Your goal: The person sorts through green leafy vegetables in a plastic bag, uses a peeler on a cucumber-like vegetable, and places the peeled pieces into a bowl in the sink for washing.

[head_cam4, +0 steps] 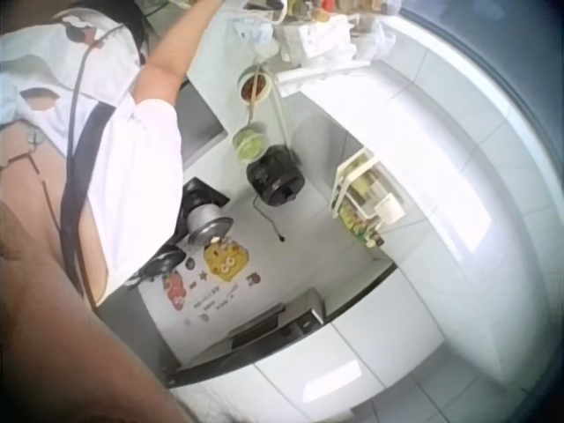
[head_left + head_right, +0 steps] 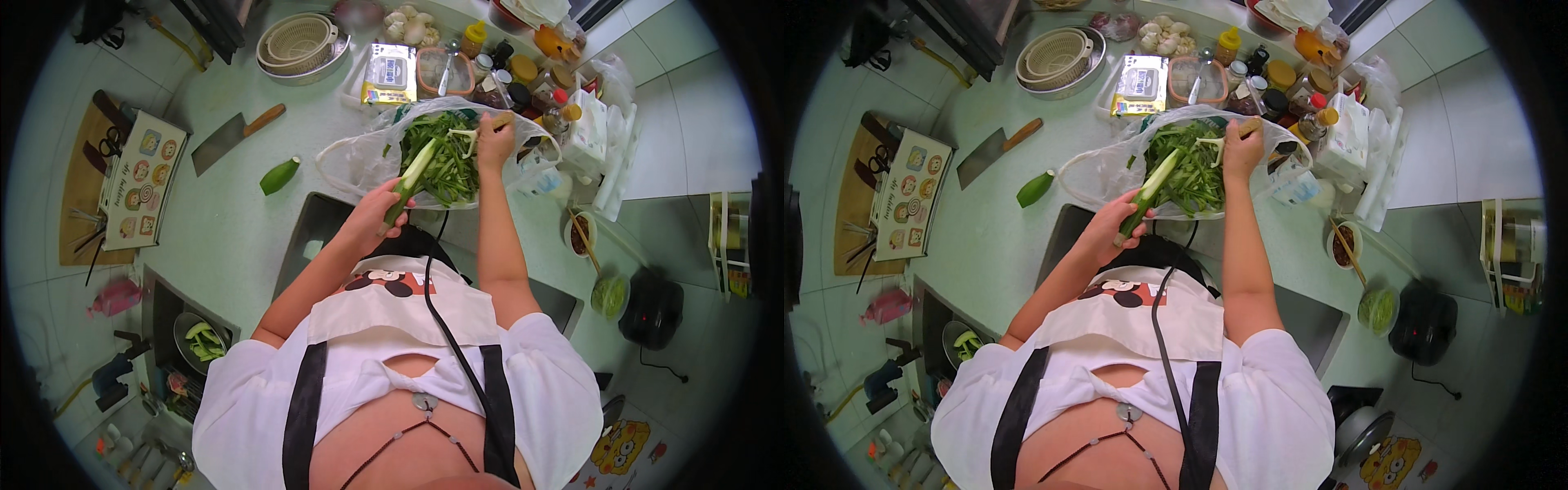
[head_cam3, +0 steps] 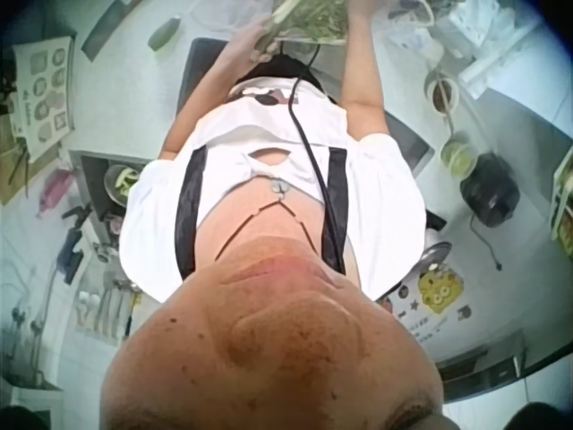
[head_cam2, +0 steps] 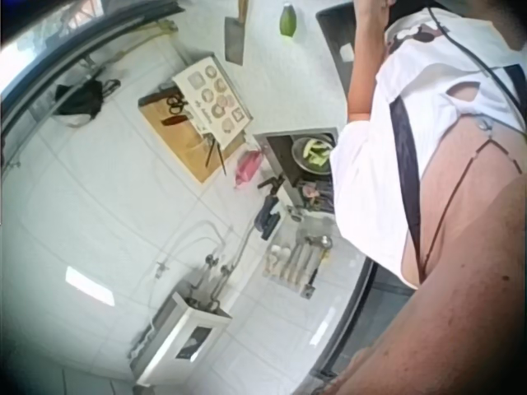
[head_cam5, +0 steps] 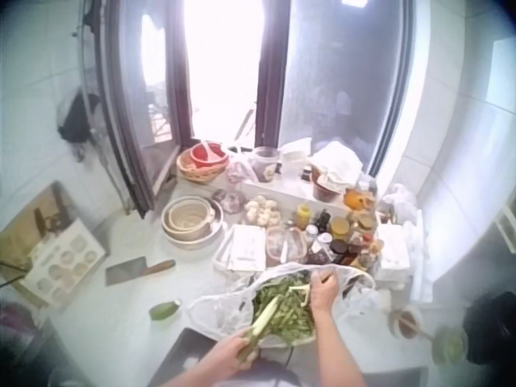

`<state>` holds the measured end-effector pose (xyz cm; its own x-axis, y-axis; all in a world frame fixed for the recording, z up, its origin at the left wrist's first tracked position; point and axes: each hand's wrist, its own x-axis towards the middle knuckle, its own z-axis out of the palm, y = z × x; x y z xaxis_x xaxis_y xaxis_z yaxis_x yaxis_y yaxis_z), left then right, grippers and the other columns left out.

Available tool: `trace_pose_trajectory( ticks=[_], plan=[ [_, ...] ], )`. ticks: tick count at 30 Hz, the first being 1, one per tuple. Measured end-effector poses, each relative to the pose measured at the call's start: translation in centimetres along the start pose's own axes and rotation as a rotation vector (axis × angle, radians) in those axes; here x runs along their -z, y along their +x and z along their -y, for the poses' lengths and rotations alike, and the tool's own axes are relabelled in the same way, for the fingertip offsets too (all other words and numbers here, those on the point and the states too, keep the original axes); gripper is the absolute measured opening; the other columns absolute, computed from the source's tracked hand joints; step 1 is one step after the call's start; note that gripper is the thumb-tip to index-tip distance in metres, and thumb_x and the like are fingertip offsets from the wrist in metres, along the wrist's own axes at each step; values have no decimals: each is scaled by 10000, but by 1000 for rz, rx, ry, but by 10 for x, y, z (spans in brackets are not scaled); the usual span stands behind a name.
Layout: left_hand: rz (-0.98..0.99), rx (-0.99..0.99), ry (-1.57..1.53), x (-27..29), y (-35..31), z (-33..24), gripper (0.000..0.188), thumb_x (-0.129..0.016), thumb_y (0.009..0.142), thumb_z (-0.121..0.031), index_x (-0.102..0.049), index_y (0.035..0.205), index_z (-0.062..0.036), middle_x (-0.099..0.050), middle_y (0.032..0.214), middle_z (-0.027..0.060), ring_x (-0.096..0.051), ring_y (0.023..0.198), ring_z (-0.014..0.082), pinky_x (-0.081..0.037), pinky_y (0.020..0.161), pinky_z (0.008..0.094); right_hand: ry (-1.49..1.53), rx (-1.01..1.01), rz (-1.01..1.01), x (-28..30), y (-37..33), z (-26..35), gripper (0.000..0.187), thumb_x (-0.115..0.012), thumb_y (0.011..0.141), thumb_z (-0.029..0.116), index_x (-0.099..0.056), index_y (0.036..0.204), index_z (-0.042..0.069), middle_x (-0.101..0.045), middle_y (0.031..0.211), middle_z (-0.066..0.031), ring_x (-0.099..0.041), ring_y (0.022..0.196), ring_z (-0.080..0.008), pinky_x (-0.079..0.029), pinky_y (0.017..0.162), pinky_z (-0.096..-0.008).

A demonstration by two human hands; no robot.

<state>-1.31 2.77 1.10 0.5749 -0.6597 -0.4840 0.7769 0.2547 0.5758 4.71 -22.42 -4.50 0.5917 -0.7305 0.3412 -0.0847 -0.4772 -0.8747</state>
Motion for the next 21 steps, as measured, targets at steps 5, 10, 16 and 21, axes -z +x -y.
trace_pose_trajectory(
  ticks=[5, 10, 16, 21],
  plan=[
    [-4, -17, -32, 7, 4, -1, 481, -331, 819, -131, -281, 1296, -92, -490, 857, 81, -420, 584, 119, -334, 403, 192, 287, -41, 73, 2, -8, 24, 225, -595, 773, 216, -470, 774, 29, -495, 631, -40, -465, 550, -129, -388, 535, -270],
    [81, 10, -179, 13, 14, 3, 467, -316, 830, -159, -275, 1293, -114, -495, 824, 90, -434, 558, 135, -352, 387, 200, 551, -246, 204, 8, -26, 44, 193, -600, 777, 185, -481, 761, 34, -495, 656, -3, -450, 565, -64, -364, 513, -217],
    [167, 43, -315, 10, 29, 8, 385, -283, 842, -151, -324, 1222, -105, -469, 781, 72, -415, 525, 123, -328, 371, 205, 477, -206, 411, 3, -57, 64, 189, -605, 764, 183, -506, 765, 22, -512, 676, -9, -461, 602, -81, -391, 550, -230],
    [185, 47, -392, 13, 30, 12, 349, -300, 830, -149, -355, 1170, -92, -460, 770, 75, -409, 515, 118, -323, 353, 190, 296, -119, 257, -10, -45, 29, 246, -603, 762, 234, -515, 789, 6, -541, 688, -60, -494, 603, -131, -412, 577, -278]
  ],
)
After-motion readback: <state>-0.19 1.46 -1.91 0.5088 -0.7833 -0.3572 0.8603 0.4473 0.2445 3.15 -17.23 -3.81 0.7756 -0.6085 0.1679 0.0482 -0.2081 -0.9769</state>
